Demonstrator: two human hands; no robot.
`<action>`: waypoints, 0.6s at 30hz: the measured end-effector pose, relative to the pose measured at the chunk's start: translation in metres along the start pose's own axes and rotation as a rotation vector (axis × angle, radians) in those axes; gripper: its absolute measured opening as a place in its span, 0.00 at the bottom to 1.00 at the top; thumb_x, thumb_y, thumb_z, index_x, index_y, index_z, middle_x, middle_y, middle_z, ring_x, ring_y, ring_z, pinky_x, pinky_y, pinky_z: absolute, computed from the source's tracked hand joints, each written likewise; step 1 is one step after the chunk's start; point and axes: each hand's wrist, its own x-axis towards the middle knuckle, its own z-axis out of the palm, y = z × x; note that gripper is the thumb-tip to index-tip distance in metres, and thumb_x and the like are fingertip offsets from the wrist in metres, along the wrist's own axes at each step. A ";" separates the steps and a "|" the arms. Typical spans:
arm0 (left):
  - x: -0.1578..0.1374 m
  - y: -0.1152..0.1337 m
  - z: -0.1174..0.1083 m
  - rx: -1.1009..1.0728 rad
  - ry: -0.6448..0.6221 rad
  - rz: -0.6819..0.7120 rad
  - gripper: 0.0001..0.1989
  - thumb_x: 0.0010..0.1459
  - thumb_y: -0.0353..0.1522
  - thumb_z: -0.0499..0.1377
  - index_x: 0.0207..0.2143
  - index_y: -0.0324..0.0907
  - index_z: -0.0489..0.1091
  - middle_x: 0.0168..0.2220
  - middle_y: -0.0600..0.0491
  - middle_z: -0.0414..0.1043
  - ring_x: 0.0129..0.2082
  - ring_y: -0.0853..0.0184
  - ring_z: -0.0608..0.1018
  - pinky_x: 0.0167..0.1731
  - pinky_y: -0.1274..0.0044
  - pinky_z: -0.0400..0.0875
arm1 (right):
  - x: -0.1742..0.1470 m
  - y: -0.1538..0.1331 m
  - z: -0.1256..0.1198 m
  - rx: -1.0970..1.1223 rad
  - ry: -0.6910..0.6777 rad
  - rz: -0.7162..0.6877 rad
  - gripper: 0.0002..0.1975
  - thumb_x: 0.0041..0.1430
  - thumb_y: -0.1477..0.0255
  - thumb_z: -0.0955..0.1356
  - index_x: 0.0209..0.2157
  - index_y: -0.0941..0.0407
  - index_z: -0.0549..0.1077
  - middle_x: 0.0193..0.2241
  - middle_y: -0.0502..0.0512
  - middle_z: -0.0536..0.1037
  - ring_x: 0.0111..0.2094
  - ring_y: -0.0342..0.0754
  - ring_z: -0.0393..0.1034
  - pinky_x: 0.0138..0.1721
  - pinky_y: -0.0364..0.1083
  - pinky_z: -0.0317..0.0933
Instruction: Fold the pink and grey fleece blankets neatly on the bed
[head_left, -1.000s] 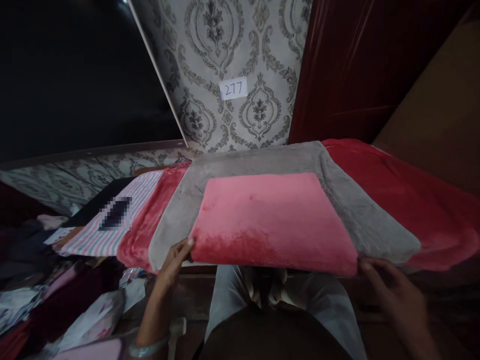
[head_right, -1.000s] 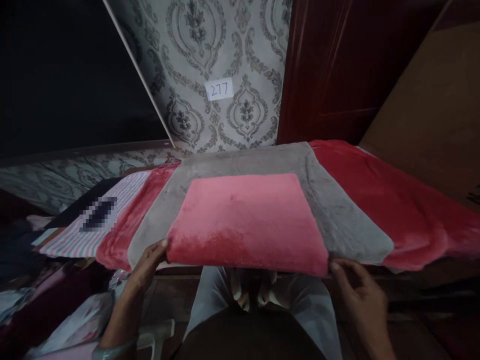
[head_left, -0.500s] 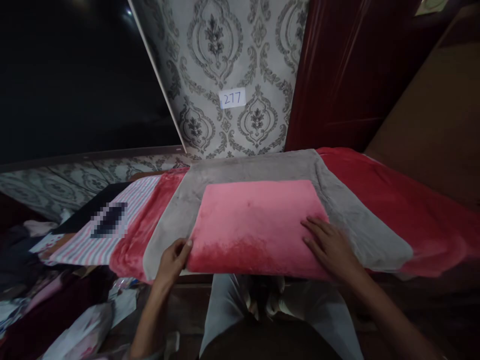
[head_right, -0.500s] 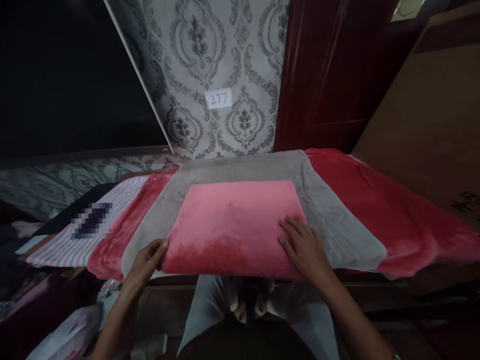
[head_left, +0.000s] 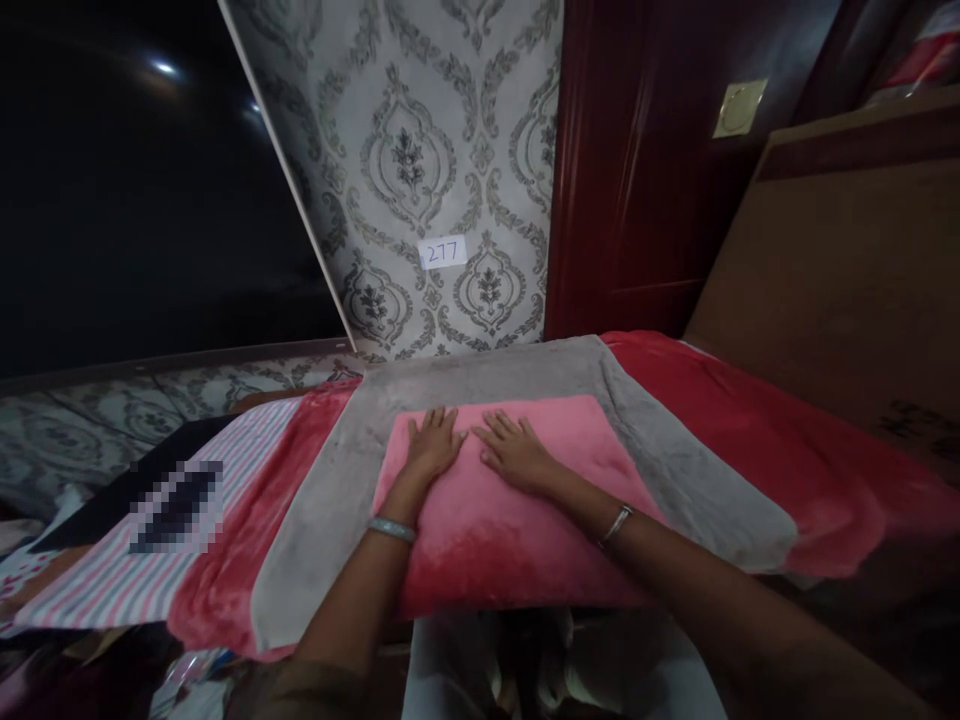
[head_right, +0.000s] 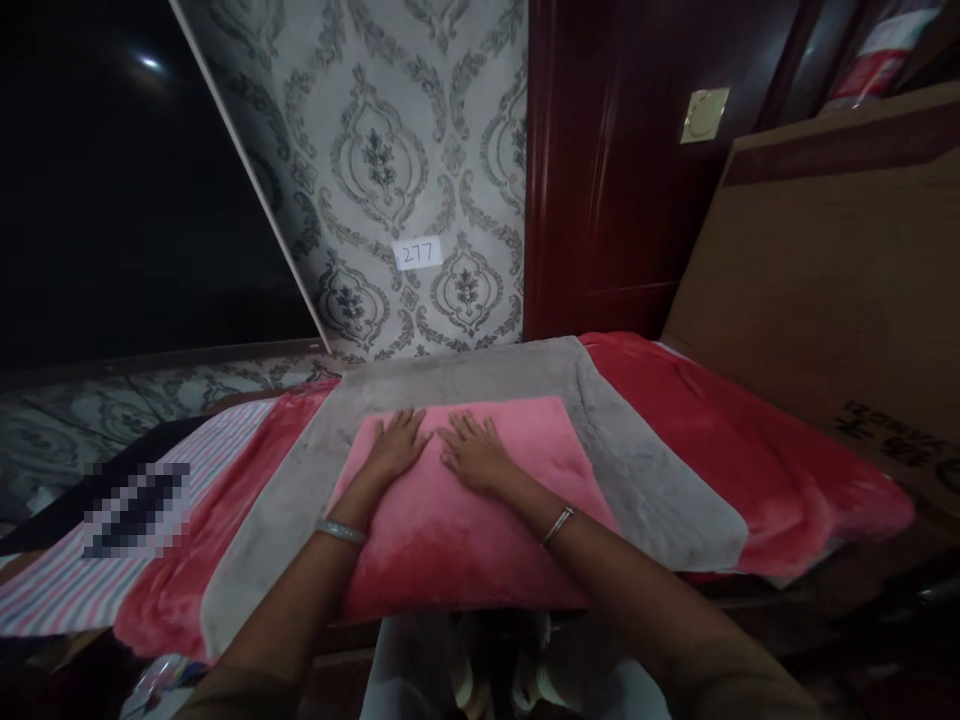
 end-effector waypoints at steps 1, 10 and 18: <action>0.000 0.000 0.009 0.022 0.017 -0.013 0.29 0.69 0.40 0.43 0.69 0.42 0.54 0.71 0.42 0.51 0.71 0.53 0.55 0.67 0.50 0.45 | 0.003 0.009 0.003 -0.010 0.006 -0.008 0.30 0.71 0.58 0.54 0.70 0.50 0.55 0.72 0.57 0.47 0.72 0.59 0.37 0.68 0.66 0.34; 0.001 -0.003 0.030 0.033 0.027 -0.022 0.30 0.70 0.42 0.41 0.70 0.43 0.54 0.71 0.43 0.53 0.71 0.54 0.55 0.67 0.51 0.45 | 0.002 0.085 0.008 -0.089 0.088 0.411 0.29 0.72 0.60 0.53 0.69 0.54 0.59 0.70 0.58 0.56 0.70 0.59 0.46 0.68 0.62 0.36; 0.002 -0.017 0.025 0.001 0.037 -0.284 0.32 0.68 0.48 0.40 0.68 0.46 0.57 0.71 0.45 0.52 0.71 0.47 0.53 0.64 0.44 0.49 | -0.006 0.107 0.005 -0.048 0.098 0.573 0.29 0.72 0.59 0.50 0.67 0.51 0.61 0.69 0.56 0.58 0.69 0.60 0.47 0.64 0.66 0.46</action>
